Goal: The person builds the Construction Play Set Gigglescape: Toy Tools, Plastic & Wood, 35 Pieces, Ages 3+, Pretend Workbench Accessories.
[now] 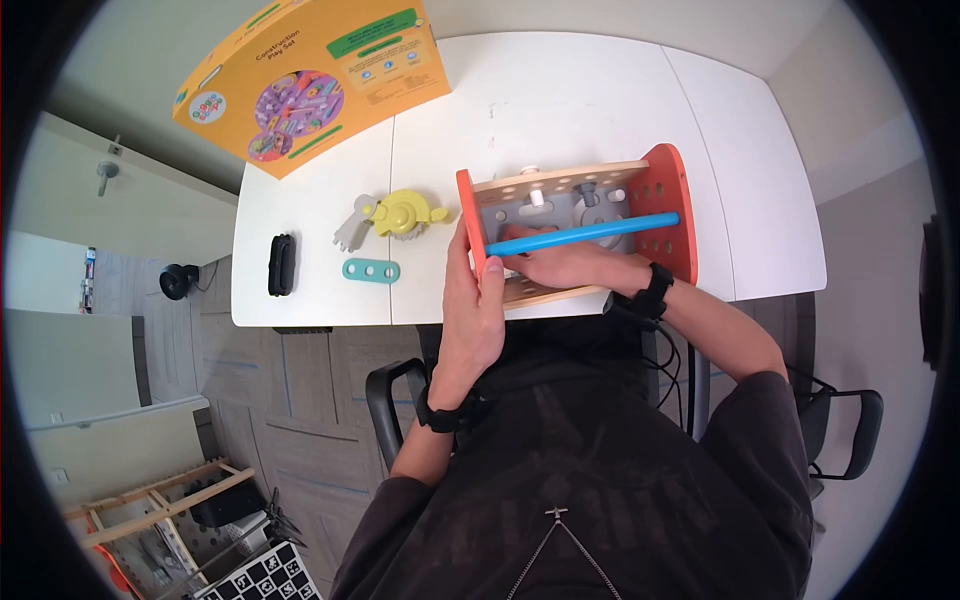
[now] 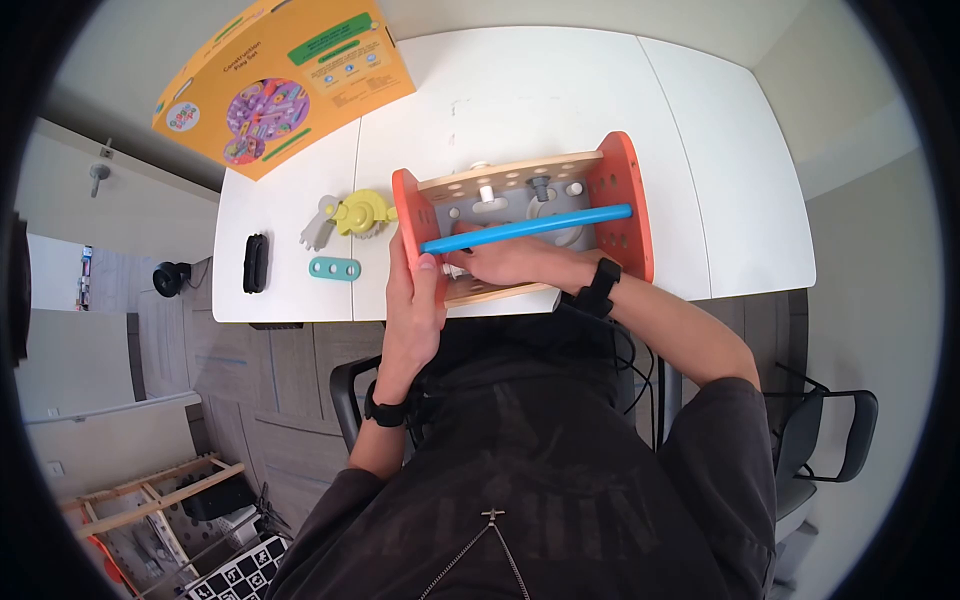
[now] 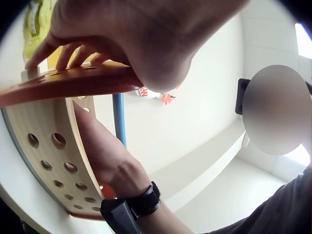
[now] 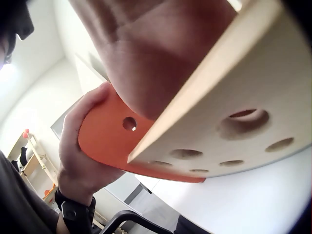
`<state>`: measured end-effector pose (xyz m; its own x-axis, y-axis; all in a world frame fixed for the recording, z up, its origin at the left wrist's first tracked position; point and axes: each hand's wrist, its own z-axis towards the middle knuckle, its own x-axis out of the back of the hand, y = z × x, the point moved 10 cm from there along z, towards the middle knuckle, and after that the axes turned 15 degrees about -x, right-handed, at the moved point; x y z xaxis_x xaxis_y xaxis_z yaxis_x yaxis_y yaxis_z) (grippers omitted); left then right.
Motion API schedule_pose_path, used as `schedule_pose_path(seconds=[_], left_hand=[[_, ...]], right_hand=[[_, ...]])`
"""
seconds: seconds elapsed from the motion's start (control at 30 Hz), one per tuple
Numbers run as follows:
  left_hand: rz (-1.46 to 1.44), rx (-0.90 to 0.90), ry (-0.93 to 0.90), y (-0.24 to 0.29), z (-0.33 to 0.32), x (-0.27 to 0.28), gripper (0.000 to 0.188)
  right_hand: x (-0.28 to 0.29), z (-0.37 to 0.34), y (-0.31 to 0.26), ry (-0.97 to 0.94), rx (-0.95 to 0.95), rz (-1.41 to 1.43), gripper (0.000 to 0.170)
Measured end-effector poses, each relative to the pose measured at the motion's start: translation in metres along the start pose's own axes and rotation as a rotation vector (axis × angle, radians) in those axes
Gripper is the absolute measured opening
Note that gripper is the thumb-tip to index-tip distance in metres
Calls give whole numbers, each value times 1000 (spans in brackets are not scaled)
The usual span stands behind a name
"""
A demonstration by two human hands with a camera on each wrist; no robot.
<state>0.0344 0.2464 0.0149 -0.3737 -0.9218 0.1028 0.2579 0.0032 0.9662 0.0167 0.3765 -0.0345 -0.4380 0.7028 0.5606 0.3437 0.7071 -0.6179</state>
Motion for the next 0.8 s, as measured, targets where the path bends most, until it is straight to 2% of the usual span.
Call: schedule_pose_path(seconds=[0.1, 0.2, 0.4, 0.5, 0.8], left_hand=[[-1, 14, 2, 1, -1, 0, 63], [-11, 20, 1, 2, 0, -1, 63], [-9, 8, 5, -2, -1, 0, 63], [-8, 5, 6, -1, -1, 0, 62], [14, -6, -4, 0, 0, 0, 62]], right_hand=[[0, -14, -16, -111, 39, -50, 46], [-7, 6, 1, -13, 97, -47, 47], [1, -4, -4, -37, -12, 18, 44], [2, -13, -13, -79, 7, -28, 44], [-1, -3, -10, -25, 71, -37, 39]])
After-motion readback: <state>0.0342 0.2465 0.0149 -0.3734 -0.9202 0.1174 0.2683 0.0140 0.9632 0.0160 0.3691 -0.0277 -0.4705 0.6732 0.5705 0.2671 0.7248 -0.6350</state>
